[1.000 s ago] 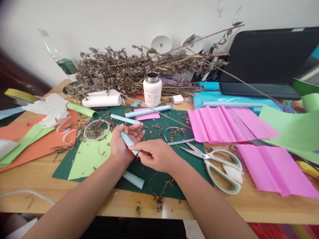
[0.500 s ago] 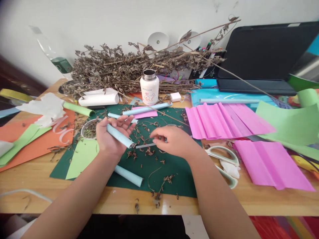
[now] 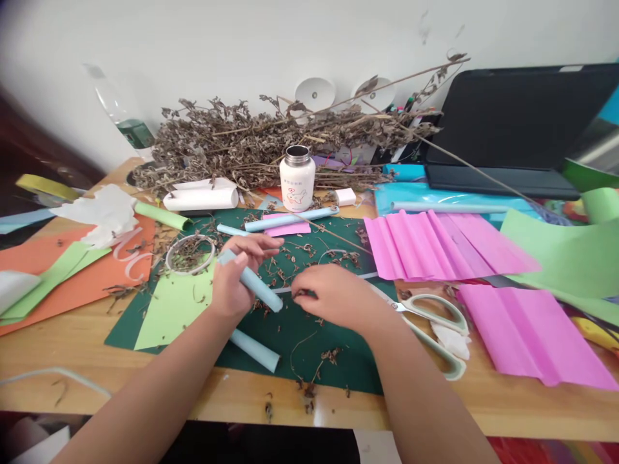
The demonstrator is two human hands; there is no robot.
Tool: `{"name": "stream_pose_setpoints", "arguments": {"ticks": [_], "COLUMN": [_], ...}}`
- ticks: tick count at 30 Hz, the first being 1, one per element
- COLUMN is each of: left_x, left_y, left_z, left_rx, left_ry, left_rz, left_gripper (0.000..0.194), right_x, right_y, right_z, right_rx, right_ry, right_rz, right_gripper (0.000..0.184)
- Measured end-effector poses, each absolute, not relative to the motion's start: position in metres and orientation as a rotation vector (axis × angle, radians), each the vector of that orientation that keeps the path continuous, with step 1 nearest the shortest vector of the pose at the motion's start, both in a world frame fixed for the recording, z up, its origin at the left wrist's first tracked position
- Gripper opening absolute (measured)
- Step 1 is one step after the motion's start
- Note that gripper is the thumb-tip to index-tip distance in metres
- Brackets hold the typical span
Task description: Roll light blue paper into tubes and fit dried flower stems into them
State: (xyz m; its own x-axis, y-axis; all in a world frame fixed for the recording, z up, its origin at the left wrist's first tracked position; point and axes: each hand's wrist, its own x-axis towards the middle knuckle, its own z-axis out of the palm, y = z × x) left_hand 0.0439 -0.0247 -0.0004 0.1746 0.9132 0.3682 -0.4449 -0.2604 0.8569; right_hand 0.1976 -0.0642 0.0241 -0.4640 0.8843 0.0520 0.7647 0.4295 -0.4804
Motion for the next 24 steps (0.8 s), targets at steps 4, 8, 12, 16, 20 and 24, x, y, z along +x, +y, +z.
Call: {"name": "stream_pose_setpoints", "arguments": {"ticks": [4, 8, 12, 16, 20, 24], "left_x": [0.043, 0.048, 0.054, 0.054, 0.053, 0.054], "left_y": [-0.039, -0.05, -0.051, -0.049, -0.05, -0.05], "left_z": [0.007, 0.006, -0.003, -0.009, -0.008, -0.007], "left_rx": [1.55, 1.762, 1.869, 1.848, 1.805, 1.787], "left_ry": [0.439, 0.356, 0.324, 0.359, 0.381, 0.393], "left_rz": [0.946, 0.717, 0.746, 0.771, 0.76, 0.756], "left_gripper": [0.013, 0.01, 0.014, 0.016, 0.015, 0.013], "right_x": [0.208, 0.195, 0.185, 0.187, 0.188, 0.189], "right_y": [-0.074, -0.082, -0.08, -0.079, -0.081, -0.081], "right_z": [0.034, 0.035, 0.035, 0.038, 0.041, 0.041], "right_rx": [-1.234, -0.967, -0.822, -0.77, -0.742, -0.834], "right_ry": [-1.766, -1.685, -1.885, -2.051, -2.158, -2.162], "right_rz": [0.451, 0.448, 0.469, 0.323, 0.146, 0.233], "right_gripper": [0.006, 0.009, 0.012, 0.016, 0.017, 0.016]}}
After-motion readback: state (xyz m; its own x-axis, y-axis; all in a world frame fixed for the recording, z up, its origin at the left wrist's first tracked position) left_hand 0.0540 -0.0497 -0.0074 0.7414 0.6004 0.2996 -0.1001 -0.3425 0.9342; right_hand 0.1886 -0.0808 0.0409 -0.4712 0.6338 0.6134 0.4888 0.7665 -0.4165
